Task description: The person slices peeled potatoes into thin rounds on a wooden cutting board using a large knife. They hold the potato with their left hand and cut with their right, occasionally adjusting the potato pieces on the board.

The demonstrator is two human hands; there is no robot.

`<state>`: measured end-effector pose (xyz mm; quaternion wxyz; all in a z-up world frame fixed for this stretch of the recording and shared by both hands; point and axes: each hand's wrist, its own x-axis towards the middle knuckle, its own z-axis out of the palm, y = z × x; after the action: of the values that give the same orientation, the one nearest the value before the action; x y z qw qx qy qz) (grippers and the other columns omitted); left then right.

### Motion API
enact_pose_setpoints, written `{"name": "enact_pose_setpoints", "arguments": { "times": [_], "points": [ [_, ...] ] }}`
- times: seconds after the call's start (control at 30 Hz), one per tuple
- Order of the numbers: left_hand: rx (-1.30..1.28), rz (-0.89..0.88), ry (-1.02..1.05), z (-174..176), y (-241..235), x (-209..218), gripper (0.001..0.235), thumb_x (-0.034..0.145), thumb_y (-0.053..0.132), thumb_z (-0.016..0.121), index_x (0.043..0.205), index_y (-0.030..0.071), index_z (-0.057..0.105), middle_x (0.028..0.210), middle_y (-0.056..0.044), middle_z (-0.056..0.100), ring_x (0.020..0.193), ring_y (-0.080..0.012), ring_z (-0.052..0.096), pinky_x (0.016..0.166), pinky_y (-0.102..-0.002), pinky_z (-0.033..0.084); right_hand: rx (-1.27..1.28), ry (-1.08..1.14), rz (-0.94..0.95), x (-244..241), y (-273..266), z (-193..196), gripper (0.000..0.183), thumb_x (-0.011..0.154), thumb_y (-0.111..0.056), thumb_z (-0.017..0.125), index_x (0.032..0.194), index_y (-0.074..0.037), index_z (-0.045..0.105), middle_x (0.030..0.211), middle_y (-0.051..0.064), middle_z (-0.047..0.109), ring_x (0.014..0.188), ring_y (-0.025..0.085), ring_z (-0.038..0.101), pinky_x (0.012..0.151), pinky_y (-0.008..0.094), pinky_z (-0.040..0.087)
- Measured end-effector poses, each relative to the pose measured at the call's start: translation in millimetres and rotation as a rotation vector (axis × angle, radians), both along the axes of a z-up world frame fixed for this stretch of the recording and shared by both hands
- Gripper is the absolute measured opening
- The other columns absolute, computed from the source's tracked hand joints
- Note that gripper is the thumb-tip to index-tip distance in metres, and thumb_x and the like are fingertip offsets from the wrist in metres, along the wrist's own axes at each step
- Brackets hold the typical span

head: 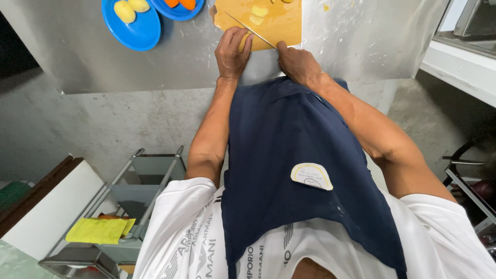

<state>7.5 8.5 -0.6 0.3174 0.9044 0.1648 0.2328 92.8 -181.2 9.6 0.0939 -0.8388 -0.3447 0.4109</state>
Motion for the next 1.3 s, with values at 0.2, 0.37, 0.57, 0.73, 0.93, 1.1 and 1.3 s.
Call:
{"name": "enact_pose_setpoints", "arguments": {
  "times": [0.2, 0.37, 0.57, 0.73, 0.93, 1.1, 1.3],
  "points": [
    [-0.047, -0.034, -0.003, 13, 2, -4, 0.022, 0.083, 0.003, 0.077, 0.102, 0.007, 0.067, 0.104, -0.005, 0.063, 0.087, -0.0235, 0.068, 0.077, -0.034, 0.059, 0.07, -0.339, 0.106, -3, -14, -6, 0.014, 0.104, -0.016, 0.054, 0.109, -0.005, 0.047, 0.085, 0.015, 0.068, 0.066, 0.036, 0.073, 0.061, 0.044, 0.061],
    [0.116, -0.092, 0.023, 22, 2, 2, 0.023, 0.088, 0.02, 0.072, 0.111, 0.014, 0.07, 0.101, -0.005, 0.051, 0.085, -0.0206, 0.051, 0.073, -0.032, 0.051, 0.097, -0.803, 0.208, -2, -21, -11, 0.025, 0.098, -0.022, 0.063, 0.115, -0.013, 0.047, 0.081, 0.001, 0.058, 0.061, 0.013, 0.068, 0.044, 0.025, 0.054],
    [0.171, -0.167, 0.134, 19, 2, 5, 0.028, 0.086, 0.021, 0.076, 0.112, 0.013, 0.072, 0.108, -0.007, 0.049, 0.093, -0.0233, 0.049, 0.086, -0.035, 0.046, 0.127, -0.862, 0.191, -3, -26, -10, 0.024, 0.099, -0.022, 0.063, 0.117, -0.012, 0.052, 0.083, 0.003, 0.06, 0.059, 0.013, 0.066, 0.043, 0.025, 0.053],
    [0.193, -0.204, 0.163, 17, 0, 13, 0.032, 0.088, 0.025, 0.077, 0.117, 0.013, 0.071, 0.111, -0.008, 0.047, 0.094, -0.0248, 0.048, 0.086, -0.037, 0.043, 0.187, -0.907, 0.198, -3, -28, 2, 0.025, 0.094, -0.021, 0.066, 0.114, -0.012, 0.053, 0.082, 0.002, 0.057, 0.057, 0.013, 0.063, 0.042, 0.025, 0.051],
    [0.138, -0.188, 0.178, 8, -4, 13, 0.044, 0.091, 0.027, 0.076, 0.132, 0.015, 0.065, 0.116, -0.007, 0.05, 0.101, -0.0237, 0.05, 0.094, -0.038, 0.042, 0.238, -0.809, 0.176, -3, -33, 4, 0.021, 0.098, -0.018, 0.064, 0.113, -0.011, 0.052, 0.08, 0.005, 0.06, 0.055, 0.015, 0.064, 0.043, 0.027, 0.052],
    [0.004, -0.063, 0.136, 0, -6, -5, 0.043, 0.093, 0.016, 0.07, 0.133, 0.013, 0.056, 0.126, -0.007, 0.052, 0.114, -0.0244, 0.057, 0.104, -0.039, 0.047, 0.309, -0.822, 0.129, -10, -32, 13, 0.015, 0.105, -0.023, 0.062, 0.1, -0.014, 0.052, 0.069, 0.001, 0.058, 0.042, 0.012, 0.057, 0.038, 0.027, 0.046],
    [-0.069, 0.022, 0.076, 6, -5, -12, 0.018, 0.084, -0.001, 0.067, 0.1, 0.006, 0.063, 0.103, -0.005, 0.063, 0.093, -0.0251, 0.064, 0.09, -0.036, 0.049, 0.377, -0.584, 0.009, -12, -35, 9, 0.014, 0.109, -0.019, 0.058, 0.111, -0.007, 0.051, 0.07, 0.011, 0.065, 0.045, 0.027, 0.06, 0.042, 0.039, 0.05]
  ]
}}
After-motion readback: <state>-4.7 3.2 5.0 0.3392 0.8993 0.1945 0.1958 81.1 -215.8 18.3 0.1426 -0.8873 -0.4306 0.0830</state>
